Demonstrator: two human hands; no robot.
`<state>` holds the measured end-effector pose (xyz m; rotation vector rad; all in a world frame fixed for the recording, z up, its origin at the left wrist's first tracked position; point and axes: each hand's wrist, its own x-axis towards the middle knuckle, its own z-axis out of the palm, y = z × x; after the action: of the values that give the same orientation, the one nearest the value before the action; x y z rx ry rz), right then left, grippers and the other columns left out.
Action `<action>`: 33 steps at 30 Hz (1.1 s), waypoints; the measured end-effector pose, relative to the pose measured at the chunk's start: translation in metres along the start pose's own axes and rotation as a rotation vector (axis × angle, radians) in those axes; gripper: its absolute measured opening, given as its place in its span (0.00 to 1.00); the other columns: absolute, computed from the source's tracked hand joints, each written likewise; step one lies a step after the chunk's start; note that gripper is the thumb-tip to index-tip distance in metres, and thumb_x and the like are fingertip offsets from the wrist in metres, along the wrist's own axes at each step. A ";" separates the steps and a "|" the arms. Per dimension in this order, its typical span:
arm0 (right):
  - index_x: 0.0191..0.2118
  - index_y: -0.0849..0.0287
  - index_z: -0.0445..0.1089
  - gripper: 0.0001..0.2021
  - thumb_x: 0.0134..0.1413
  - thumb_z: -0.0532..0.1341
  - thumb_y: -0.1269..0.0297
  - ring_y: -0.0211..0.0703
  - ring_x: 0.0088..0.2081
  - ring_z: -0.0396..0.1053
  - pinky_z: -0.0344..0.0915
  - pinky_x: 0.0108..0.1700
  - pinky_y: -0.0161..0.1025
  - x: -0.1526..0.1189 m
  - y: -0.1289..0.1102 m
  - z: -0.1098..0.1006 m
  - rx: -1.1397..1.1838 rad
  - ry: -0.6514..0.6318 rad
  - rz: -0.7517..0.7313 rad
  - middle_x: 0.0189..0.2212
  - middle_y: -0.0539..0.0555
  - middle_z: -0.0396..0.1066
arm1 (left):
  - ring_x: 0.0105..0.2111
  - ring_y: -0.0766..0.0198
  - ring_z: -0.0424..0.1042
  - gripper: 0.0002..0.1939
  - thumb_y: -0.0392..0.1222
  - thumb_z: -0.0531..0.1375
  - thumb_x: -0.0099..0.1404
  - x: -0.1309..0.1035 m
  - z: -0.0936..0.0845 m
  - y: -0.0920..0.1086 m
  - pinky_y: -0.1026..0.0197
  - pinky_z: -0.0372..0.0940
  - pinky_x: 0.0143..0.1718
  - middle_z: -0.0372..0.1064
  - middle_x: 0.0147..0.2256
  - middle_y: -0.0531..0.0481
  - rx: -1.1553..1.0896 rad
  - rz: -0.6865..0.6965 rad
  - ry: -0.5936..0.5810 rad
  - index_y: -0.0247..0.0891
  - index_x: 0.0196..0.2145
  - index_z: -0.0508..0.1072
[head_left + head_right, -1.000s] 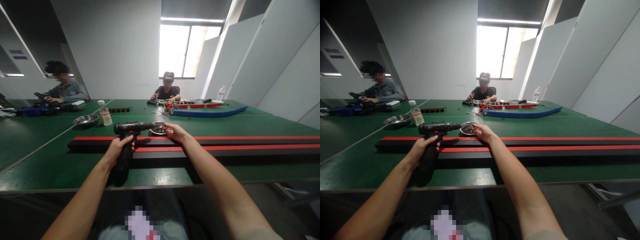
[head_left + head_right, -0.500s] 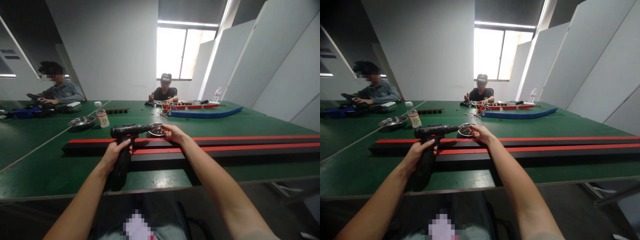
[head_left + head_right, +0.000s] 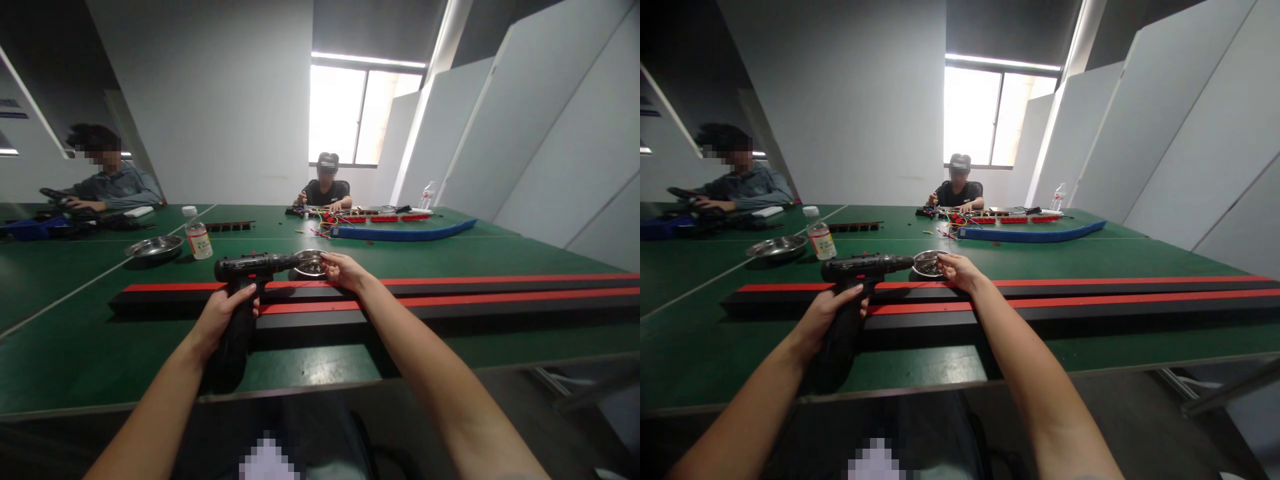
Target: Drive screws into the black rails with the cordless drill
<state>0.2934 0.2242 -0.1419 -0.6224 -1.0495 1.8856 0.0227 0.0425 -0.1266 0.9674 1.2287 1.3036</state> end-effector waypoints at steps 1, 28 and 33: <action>0.38 0.64 0.73 0.07 0.54 0.70 0.75 0.35 0.31 0.73 0.72 0.32 0.28 0.001 0.001 0.000 0.001 -0.002 -0.010 0.30 0.53 0.76 | 0.25 0.64 0.74 0.19 0.52 0.70 0.57 0.000 0.000 0.000 0.66 0.67 0.24 0.73 0.28 0.45 0.005 0.000 -0.002 0.31 0.33 0.75; 0.33 0.64 0.73 0.12 0.50 0.73 0.62 0.32 0.24 0.64 0.58 0.23 0.30 0.004 0.011 0.000 -0.283 0.053 -0.101 0.24 0.51 0.69 | 0.22 0.59 0.72 0.20 0.55 0.69 0.56 -0.003 -0.012 0.053 0.63 0.66 0.21 0.75 0.25 0.42 0.394 0.130 0.017 0.31 0.30 0.77; 0.32 0.61 0.71 0.17 0.47 0.74 0.54 0.33 0.23 0.61 0.57 0.24 0.32 0.007 0.015 -0.001 -0.418 0.070 -0.131 0.22 0.48 0.66 | 0.18 0.64 0.68 0.19 0.47 0.74 0.52 -0.005 -0.028 0.130 0.68 0.58 0.17 0.72 0.21 0.48 0.719 0.075 0.040 0.27 0.32 0.79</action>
<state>0.2842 0.2263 -0.1553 -0.8274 -1.4170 1.5291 -0.0245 0.0438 -0.0026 1.5018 1.7548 0.9372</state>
